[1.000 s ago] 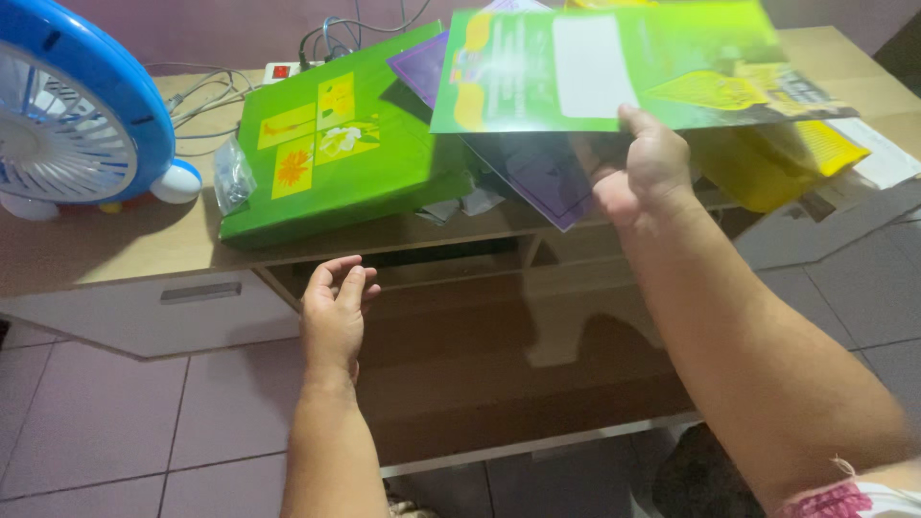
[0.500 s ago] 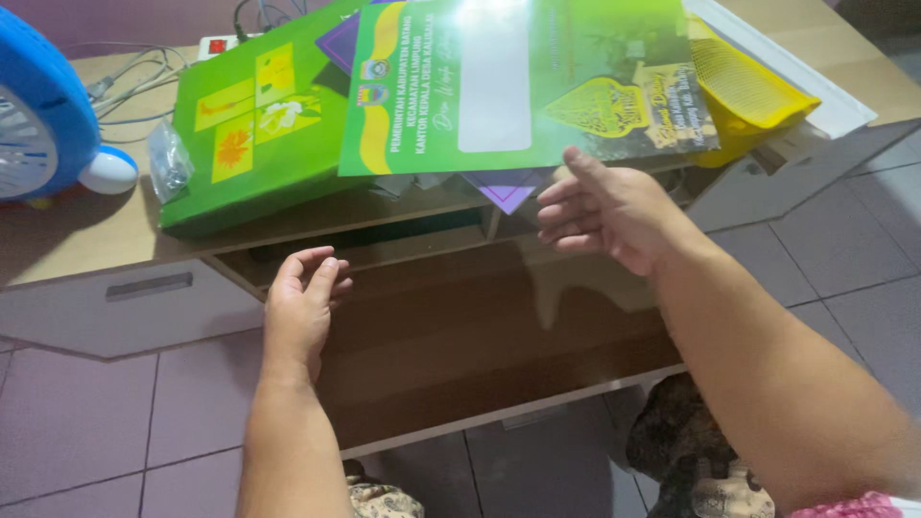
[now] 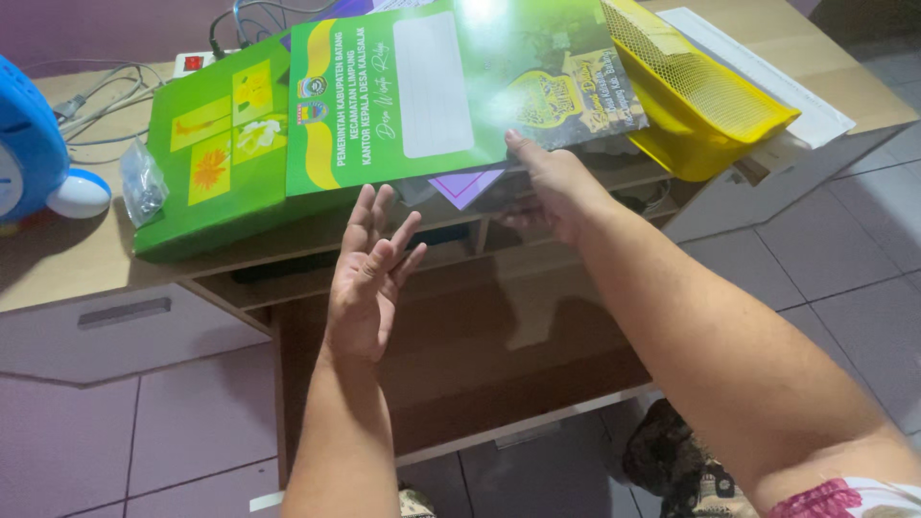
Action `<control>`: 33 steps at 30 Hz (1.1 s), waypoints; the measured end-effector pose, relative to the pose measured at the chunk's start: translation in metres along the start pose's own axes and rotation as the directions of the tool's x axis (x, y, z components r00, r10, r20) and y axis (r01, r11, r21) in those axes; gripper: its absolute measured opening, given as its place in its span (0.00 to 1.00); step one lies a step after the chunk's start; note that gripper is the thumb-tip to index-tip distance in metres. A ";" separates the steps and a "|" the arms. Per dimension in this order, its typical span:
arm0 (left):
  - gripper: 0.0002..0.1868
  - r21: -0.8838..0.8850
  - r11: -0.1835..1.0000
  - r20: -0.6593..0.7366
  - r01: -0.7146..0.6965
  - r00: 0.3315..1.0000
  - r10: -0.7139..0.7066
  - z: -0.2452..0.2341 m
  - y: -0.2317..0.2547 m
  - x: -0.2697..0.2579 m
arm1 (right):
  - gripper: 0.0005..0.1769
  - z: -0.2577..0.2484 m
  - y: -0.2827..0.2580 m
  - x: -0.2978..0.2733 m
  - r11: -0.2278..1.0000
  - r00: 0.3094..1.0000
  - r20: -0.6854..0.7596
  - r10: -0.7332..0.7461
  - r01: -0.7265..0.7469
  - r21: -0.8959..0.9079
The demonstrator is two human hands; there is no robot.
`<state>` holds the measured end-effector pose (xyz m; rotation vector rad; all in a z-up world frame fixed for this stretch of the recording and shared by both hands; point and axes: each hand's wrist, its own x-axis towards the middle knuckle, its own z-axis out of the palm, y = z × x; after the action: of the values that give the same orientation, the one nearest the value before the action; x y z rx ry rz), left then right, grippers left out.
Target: The person removes various items from a drawer and places them on a desk, then returns some items to the drawer. Items handled include a lanyard, a blue pouch, a white bag, a stapler, a photo album, a green box, a yellow mesh organizer, and several plastic-wrapped items.
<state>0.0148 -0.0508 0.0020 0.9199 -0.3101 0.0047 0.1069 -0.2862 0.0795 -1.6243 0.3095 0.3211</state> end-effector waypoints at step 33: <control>0.18 0.163 0.968 -0.436 0.191 0.894 -0.103 -0.038 0.007 -0.005 | 0.21 -0.116 -0.015 0.052 0.551 0.937 -0.252 -0.240 0.345 0.760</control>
<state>0.0187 -0.0156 -0.0151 1.1153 0.1726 0.0979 0.1631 -0.4007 0.0812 -0.7567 0.2123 -0.1839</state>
